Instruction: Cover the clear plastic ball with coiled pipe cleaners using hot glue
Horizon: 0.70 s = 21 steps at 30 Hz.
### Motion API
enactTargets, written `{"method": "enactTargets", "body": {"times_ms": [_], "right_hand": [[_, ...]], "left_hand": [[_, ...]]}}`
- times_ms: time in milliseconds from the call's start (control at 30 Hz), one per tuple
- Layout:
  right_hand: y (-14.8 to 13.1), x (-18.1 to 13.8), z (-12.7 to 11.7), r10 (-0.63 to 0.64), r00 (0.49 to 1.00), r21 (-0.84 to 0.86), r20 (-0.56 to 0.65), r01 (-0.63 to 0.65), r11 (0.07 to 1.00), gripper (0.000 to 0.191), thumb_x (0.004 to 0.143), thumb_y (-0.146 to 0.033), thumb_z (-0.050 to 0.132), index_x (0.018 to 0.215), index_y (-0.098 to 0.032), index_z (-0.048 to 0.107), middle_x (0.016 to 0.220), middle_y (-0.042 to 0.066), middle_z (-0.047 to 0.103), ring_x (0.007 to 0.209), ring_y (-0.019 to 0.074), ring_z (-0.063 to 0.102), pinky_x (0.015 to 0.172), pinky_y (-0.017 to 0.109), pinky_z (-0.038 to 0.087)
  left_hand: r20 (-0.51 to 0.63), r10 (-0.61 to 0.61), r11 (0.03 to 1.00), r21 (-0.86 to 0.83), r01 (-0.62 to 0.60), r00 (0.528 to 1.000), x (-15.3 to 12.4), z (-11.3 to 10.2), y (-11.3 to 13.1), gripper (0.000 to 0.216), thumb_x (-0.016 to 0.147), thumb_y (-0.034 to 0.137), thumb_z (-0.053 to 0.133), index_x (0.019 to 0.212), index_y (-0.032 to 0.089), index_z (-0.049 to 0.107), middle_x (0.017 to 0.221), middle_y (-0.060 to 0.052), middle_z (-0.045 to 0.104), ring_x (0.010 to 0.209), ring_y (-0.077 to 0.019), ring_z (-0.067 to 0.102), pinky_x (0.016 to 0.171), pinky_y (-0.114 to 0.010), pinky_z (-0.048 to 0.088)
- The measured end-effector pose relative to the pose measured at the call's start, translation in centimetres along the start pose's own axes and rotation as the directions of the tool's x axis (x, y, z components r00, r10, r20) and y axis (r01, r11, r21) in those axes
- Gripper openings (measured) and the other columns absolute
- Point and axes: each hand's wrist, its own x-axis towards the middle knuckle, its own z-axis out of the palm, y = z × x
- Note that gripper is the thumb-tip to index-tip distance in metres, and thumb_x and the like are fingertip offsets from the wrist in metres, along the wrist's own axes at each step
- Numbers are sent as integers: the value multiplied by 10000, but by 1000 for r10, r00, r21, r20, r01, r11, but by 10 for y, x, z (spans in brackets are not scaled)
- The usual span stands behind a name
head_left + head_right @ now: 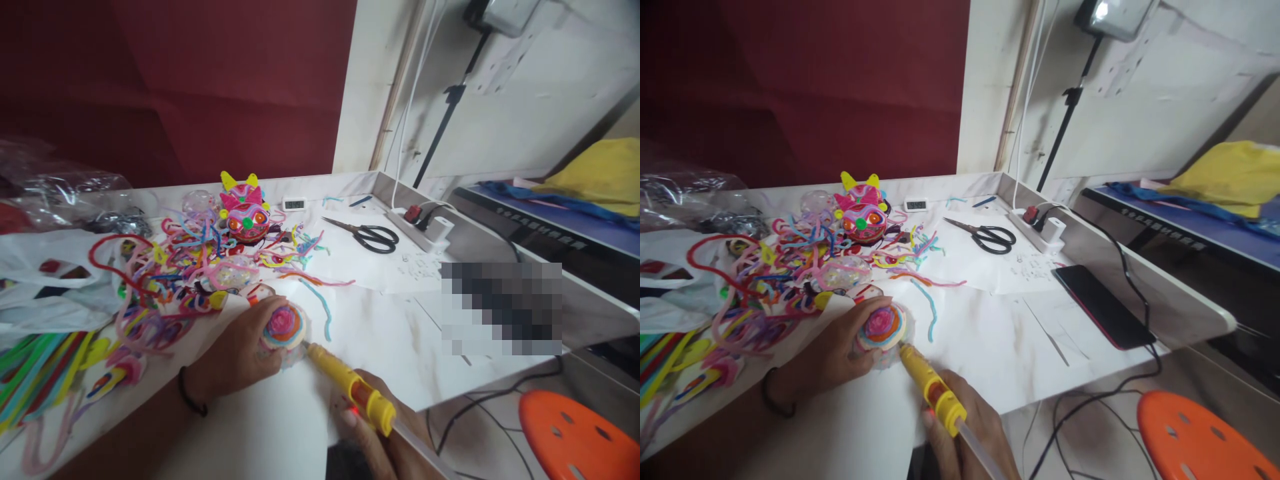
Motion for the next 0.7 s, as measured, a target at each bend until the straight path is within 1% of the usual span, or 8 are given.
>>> {"method": "enactTargets", "body": {"times_ms": [100,200,300,400,467,533,633,700], "right_hand": [[0,-3,1,-15,999,-21,-36,14,1000,340,950,-510,476,1144,-266,611,989,54,739,828,221,720,728,286,594],[0,-2,-1,-46,998,-13,-49,45,999,325,968,-483,448,1155,-264,599,1014,64,730,856,224,723,718,276,590],[1,3,-3,-98,995,44,5,98,994,272,976,-403,460,1189,-271,567,1001,53,708,876,202,713,751,260,575],[3,9,-5,-148,986,63,76,143,988,311,983,-342,434,1279,-276,499,1011,52,680,885,191,691,764,267,570],[2,13,-9,-169,978,32,124,166,986,342,989,-316,399,1321,-264,461,1045,66,668,918,193,682,771,268,576],[3,15,-14,-194,968,-31,158,202,979,380,989,-283,399,1368,-257,419,1116,85,655,1004,203,667,830,275,575],[10,21,-23,-285,949,-126,138,302,945,483,991,-244,389,1466,-255,299,1253,126,592,1147,237,608,927,331,551],[20,26,-28,-329,938,-216,108,346,913,533,985,-205,375,1499,-252,240,1297,149,545,1180,258,579,936,376,546]], "left_hand": [[4,-4,1000,-3,4,1000,0,0,0,661,728,163,587,1356,174,381,1371,-160,538,1276,-319,517,1080,-497,429],[0,-9,1000,-13,9,1000,1,0,1,660,718,153,583,1350,167,392,1367,-162,541,1270,-320,522,1077,-493,436],[2,-16,1000,-13,16,1000,1,-1,2,671,707,146,583,1351,173,399,1367,-152,546,1262,-321,532,1077,-480,443],[10,-21,1000,-3,21,1000,1,-2,3,669,714,154,581,1356,170,390,1373,-157,541,1267,-323,528,1078,-483,442],[11,-20,1000,8,20,1000,0,-2,3,662,720,153,573,1354,160,383,1374,-168,536,1269,-323,527,1076,-486,443],[10,-7,1000,21,7,1000,0,-2,2,647,727,149,559,1349,160,381,1375,-171,534,1270,-321,526,1074,-486,446],[5,-2,999,41,1,1000,-1,-2,1,638,735,148,550,1349,172,380,1370,-162,542,1268,-317,531,1073,-481,450],[0,-12,999,45,12,1000,-1,-2,2,640,738,159,557,1353,169,381,1365,-165,548,1260,-324,540,1066,-486,458]]}}
